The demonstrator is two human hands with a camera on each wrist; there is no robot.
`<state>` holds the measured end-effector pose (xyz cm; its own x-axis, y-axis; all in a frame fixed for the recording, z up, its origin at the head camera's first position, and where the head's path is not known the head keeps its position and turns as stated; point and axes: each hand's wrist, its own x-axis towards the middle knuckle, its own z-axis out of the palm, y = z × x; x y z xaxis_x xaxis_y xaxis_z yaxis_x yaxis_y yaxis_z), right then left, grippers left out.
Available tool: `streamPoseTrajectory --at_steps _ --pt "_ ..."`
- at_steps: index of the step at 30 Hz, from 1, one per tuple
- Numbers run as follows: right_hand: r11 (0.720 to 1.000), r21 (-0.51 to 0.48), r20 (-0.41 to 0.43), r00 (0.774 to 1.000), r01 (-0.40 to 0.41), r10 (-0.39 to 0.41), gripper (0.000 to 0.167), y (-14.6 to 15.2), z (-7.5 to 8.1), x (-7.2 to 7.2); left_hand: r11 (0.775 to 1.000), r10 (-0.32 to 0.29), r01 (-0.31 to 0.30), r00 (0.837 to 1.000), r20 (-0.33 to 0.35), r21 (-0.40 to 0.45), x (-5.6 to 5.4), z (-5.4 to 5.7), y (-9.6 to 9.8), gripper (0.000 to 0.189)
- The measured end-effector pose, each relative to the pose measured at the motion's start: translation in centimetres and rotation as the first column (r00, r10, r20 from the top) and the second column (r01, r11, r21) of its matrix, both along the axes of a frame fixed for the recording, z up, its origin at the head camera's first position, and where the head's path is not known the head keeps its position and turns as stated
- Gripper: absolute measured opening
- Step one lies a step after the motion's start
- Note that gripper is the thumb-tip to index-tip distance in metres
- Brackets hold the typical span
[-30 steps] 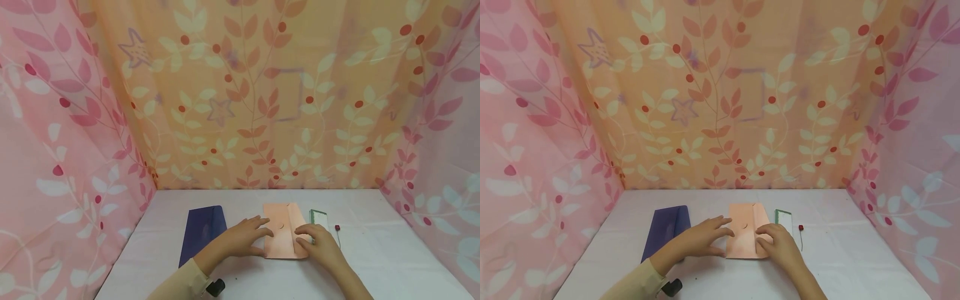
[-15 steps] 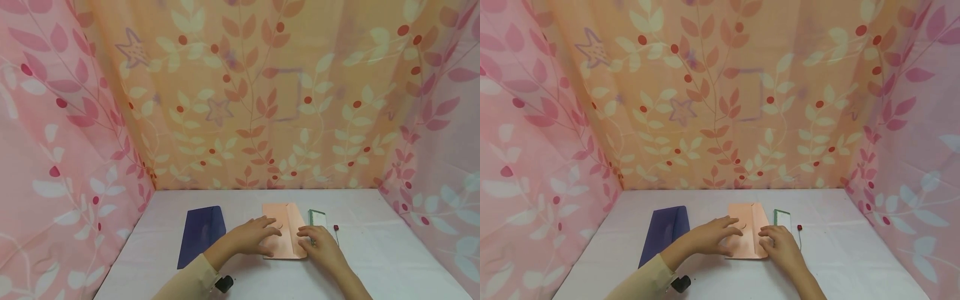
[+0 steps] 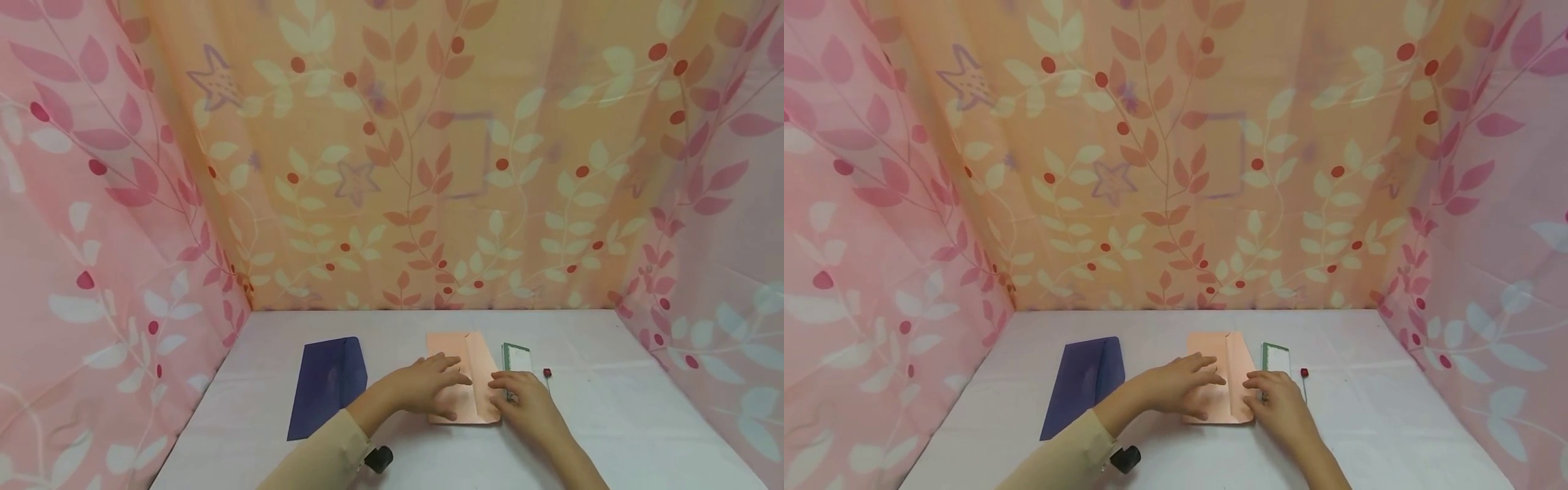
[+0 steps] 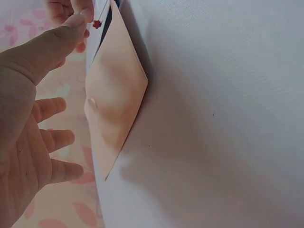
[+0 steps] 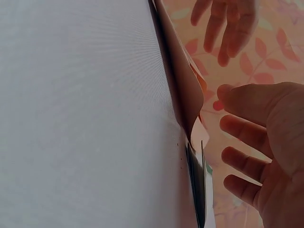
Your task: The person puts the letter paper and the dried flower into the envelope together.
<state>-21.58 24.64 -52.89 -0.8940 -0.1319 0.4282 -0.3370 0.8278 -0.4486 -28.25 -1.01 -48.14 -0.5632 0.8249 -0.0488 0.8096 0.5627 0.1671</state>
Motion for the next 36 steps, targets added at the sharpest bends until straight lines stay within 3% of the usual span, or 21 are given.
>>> streamPoseTrajectory --at_steps 9,26,36 --pt "1.0 -0.006 0.029 1.0 -0.007 0.008 0.017 0.0 0.2 0.0 0.999 0.021 -0.02 0.999 0.027 -0.037 -0.2 0.2 0.9 0.066" --pt "0.998 0.062 0.025 1.0 -0.017 0.016 0.025 0.2 -0.7 -0.5 0.99 0.098 -0.089 0.992 0.078 -0.106 -1.4 -0.7 2.7 0.07" --pt "0.996 0.085 0.079 0.997 -0.007 0.0 0.023 0.5 -1.3 -0.5 0.991 0.091 -0.08 0.991 0.102 -0.104 -1.4 -1.1 3.2 0.065"
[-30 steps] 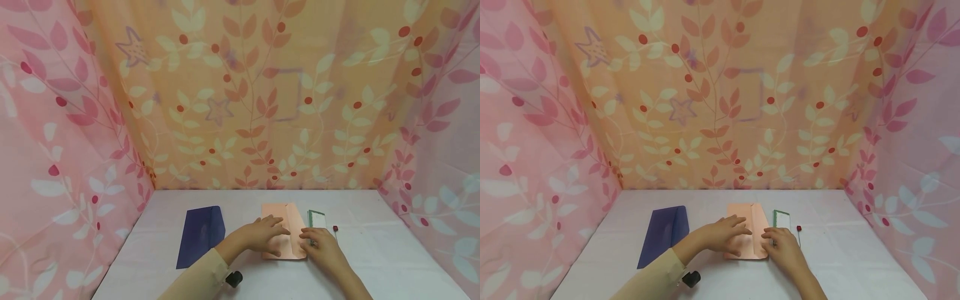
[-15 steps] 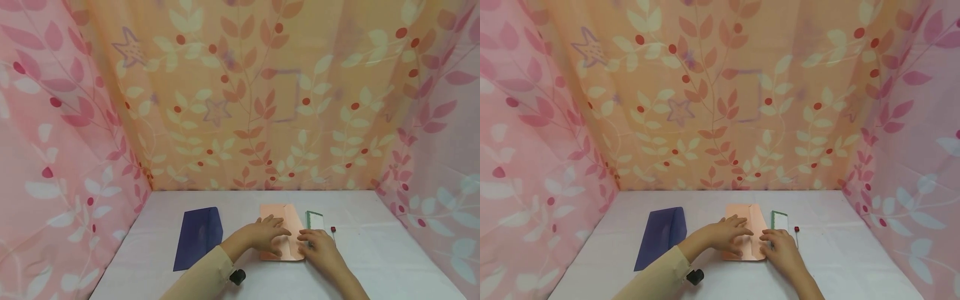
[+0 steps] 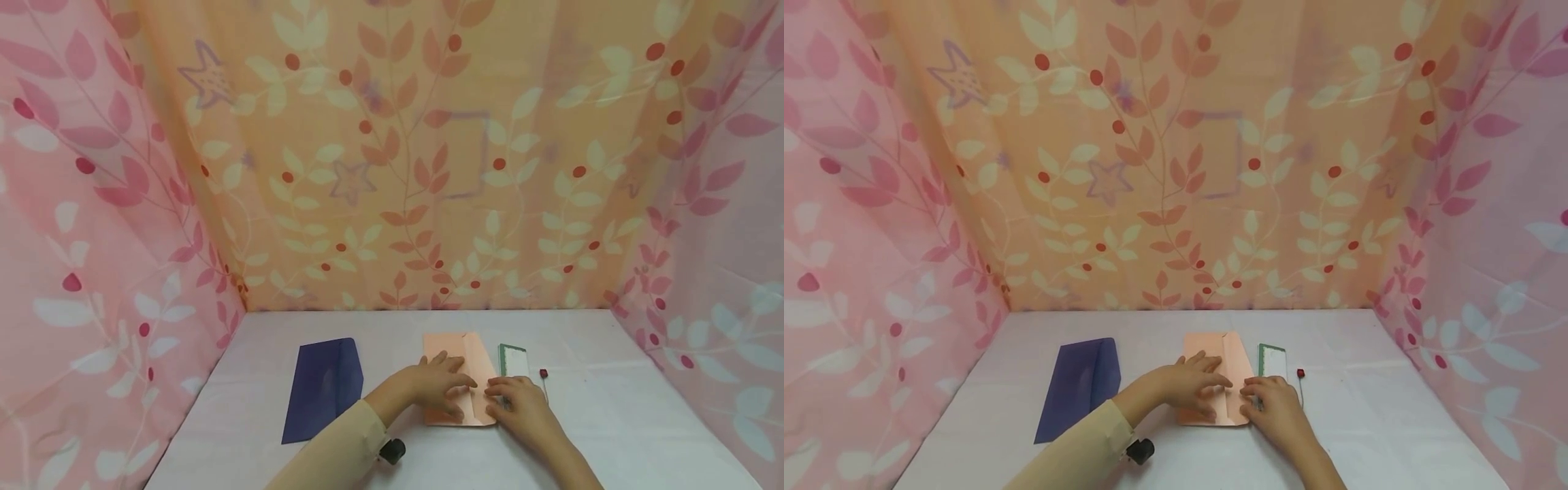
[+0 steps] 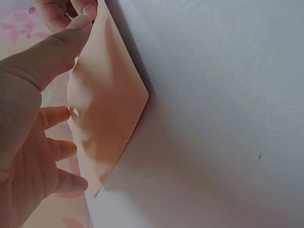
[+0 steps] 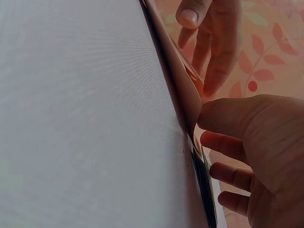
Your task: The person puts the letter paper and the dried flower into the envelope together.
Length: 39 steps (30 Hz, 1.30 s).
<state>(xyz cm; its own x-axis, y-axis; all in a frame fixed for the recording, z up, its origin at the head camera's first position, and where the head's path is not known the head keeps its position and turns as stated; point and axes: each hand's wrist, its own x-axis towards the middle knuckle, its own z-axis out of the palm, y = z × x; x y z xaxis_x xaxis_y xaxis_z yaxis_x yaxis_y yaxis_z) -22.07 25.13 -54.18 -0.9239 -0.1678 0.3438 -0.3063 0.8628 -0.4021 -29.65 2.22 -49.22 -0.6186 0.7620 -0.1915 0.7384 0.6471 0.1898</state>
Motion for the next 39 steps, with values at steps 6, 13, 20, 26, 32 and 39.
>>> streamPoseTrajectory --at_steps 6,13,20,26,32,39 --pt "1.0 0.005 0.03 1.0 0.002 -0.002 0.021 0.0 -0.1 0.1 1.0 0.018 -0.018 1.0 0.009 -0.018 -0.2 -0.3 0.4 0.061" --pt "1.0 0.018 0.023 1.0 0.011 -0.011 0.021 0.0 -0.2 0.2 0.999 0.028 -0.028 1.0 -0.002 -0.027 0.0 -0.3 0.6 0.058" --pt "1.0 0.03 0.016 1.0 0.006 -0.006 0.02 0.0 -0.2 0.2 0.999 0.031 -0.032 0.999 -0.039 -0.009 -0.1 -0.5 0.5 0.056" --pt "0.999 0.037 0.029 1.0 0.006 -0.007 0.021 -0.1 0.0 -0.1 0.998 0.025 -0.023 0.998 -0.052 0.05 -0.2 -0.7 0.2 0.054" --pt "0.999 0.038 0.069 0.997 0.017 -0.019 0.019 -0.3 0.3 0.1 0.996 0.046 -0.042 0.997 -0.057 0.078 -0.2 -0.8 0.1 0.053" --pt "0.999 0.035 0.081 0.996 0.029 -0.032 0.017 -0.2 0.3 0.3 0.992 0.034 -0.024 0.996 -0.078 0.124 -0.4 -1.3 0.1 0.054"
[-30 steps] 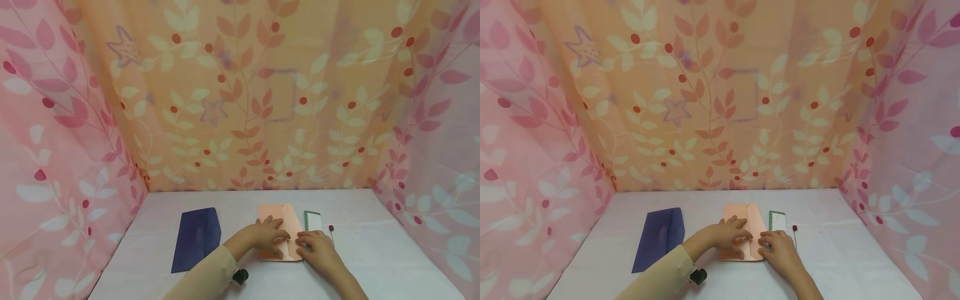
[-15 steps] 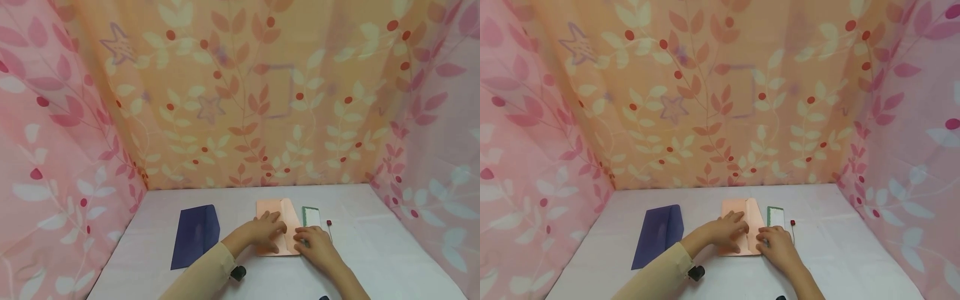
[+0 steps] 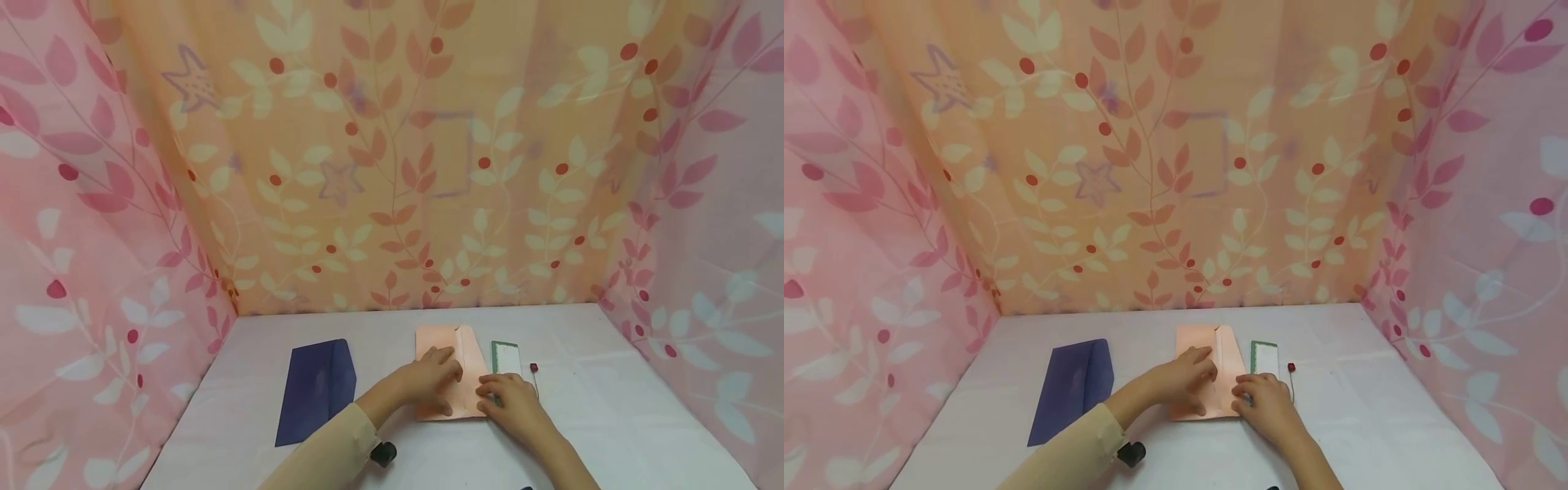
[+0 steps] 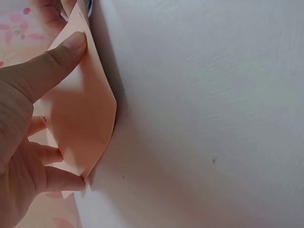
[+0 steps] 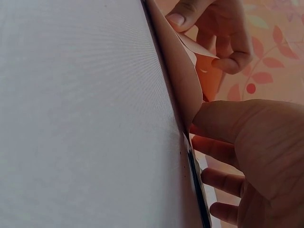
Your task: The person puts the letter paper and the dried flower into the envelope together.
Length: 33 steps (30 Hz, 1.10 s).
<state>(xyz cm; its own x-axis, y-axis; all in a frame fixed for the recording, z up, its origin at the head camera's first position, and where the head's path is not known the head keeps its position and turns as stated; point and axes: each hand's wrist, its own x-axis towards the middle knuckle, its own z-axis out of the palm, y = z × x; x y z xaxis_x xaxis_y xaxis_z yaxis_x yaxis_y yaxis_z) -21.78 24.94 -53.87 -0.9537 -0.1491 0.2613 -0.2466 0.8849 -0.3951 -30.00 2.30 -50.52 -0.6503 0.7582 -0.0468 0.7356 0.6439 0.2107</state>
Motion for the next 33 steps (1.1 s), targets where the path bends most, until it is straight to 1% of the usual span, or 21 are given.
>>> streamPoseTrajectory --at_steps 4,8,11,15,21,28,33 --pt "1.0 -0.015 0.012 1.0 0.001 -0.001 0.017 0.0 -0.1 0.0 1.0 -0.005 0.005 1.0 -0.005 0.016 0.2 0.0 -0.1 0.054" --pt "1.0 -0.014 0.011 1.0 0.002 -0.002 0.017 0.0 -0.2 0.0 1.0 0.004 -0.005 1.0 0.013 0.02 0.5 0.1 -0.1 0.053" --pt "1.0 -0.004 -0.002 1.0 -0.004 0.004 0.017 0.0 -0.3 0.0 1.0 0.012 -0.012 1.0 0.02 0.016 0.5 0.1 -0.1 0.053" --pt "1.0 -0.003 -0.039 0.999 -0.002 0.002 0.019 0.0 -0.1 0.0 1.0 0.012 -0.013 1.0 0.02 0.017 0.4 0.0 0.0 0.053" --pt "0.998 -0.053 -0.09 0.995 0.03 -0.034 0.02 0.2 0.6 0.1 1.0 0.005 -0.005 1.0 0.003 -0.003 0.3 -0.1 0.3 0.055" --pt "0.993 -0.087 -0.121 0.988 0.085 -0.095 0.024 0.8 1.3 0.3 1.0 0.008 -0.008 1.0 -0.007 -0.009 0.2 -0.3 0.5 0.056" --pt "0.99 -0.082 -0.138 0.982 0.115 -0.125 0.028 1.5 1.6 0.3 1.0 0.011 -0.011 1.0 0.013 0.003 0.2 -0.4 0.4 0.056"
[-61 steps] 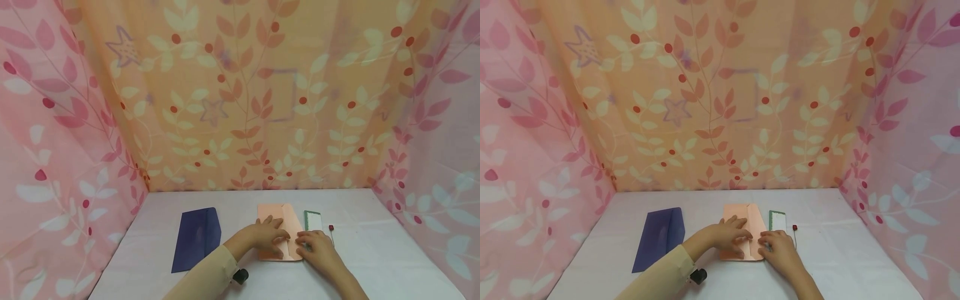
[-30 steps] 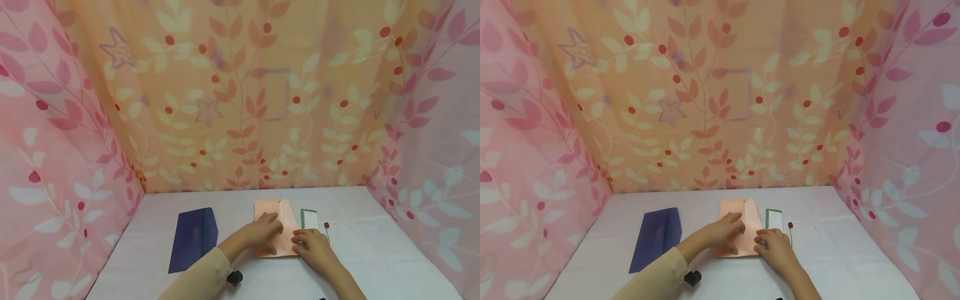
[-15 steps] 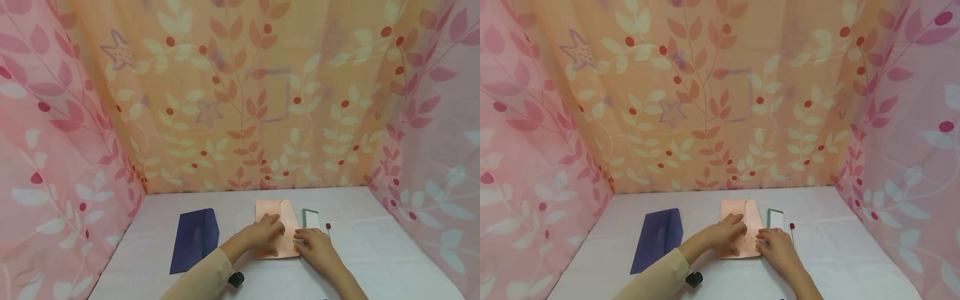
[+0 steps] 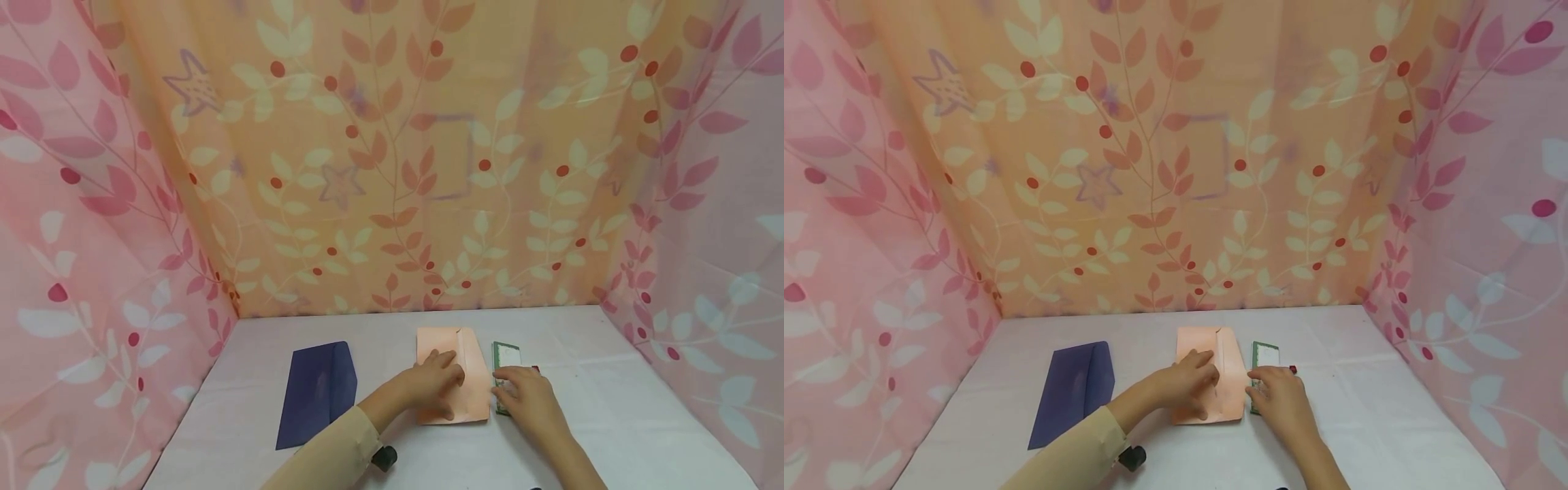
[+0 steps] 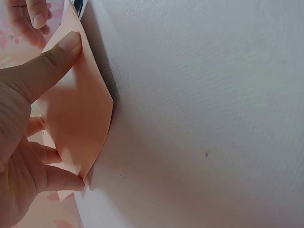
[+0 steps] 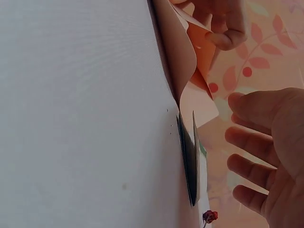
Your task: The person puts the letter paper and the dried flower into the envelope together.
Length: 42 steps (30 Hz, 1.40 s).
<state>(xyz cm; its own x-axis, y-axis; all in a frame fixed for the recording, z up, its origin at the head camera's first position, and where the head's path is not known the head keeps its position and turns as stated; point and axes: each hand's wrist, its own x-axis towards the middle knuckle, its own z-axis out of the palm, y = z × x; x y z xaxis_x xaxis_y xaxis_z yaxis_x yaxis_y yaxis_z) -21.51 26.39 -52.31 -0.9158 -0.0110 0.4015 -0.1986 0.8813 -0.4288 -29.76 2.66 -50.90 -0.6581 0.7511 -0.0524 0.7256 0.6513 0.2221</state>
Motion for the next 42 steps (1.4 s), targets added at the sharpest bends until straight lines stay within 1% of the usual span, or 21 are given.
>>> streamPoseTrajectory --at_steps 4,9,18,22,28,32,36,42 --pt "0.999 0.017 -0.016 0.999 0.031 -0.03 0.03 0.6 0.0 -0.1 1.0 0.007 -0.007 1.0 0.031 0.013 0.1 0.2 -0.1 0.056" --pt "0.998 0.005 -0.019 0.998 0.057 -0.056 0.03 1.2 0.0 -0.1 1.0 0.011 -0.011 0.999 0.038 0.011 0.1 0.2 0.0 0.055" --pt "0.992 -0.005 0.044 0.991 0.128 -0.127 0.033 1.9 0.2 0.0 0.999 0.017 -0.019 0.997 0.072 0.032 -0.1 0.2 -0.2 0.055" --pt "0.988 0.006 0.068 0.986 0.153 -0.153 0.035 2.2 0.3 0.2 0.999 0.006 -0.009 0.998 0.067 0.04 -0.1 0.3 -0.2 0.055" --pt "0.981 0.025 0.134 0.972 0.192 -0.194 0.04 2.8 -0.1 0.2 0.999 -0.002 -0.001 0.998 0.067 0.046 0.0 0.6 -0.3 0.054" --pt "0.977 0.036 0.168 0.962 0.212 -0.214 0.044 3.1 -0.3 0.4 0.999 0.001 -0.005 0.996 0.087 0.045 0.1 0.8 -0.4 0.054" --pt "0.972 0.049 0.235 0.943 0.229 -0.234 0.054 3.4 -0.4 0.3 0.999 0.001 -0.005 0.995 0.104 0.045 0.1 0.7 -0.4 0.054" --pt "0.962 0.074 0.303 0.913 0.262 -0.272 0.066 3.5 -0.5 -0.1 0.999 0.003 -0.007 0.996 0.094 0.042 -0.1 0.4 -0.4 0.053"
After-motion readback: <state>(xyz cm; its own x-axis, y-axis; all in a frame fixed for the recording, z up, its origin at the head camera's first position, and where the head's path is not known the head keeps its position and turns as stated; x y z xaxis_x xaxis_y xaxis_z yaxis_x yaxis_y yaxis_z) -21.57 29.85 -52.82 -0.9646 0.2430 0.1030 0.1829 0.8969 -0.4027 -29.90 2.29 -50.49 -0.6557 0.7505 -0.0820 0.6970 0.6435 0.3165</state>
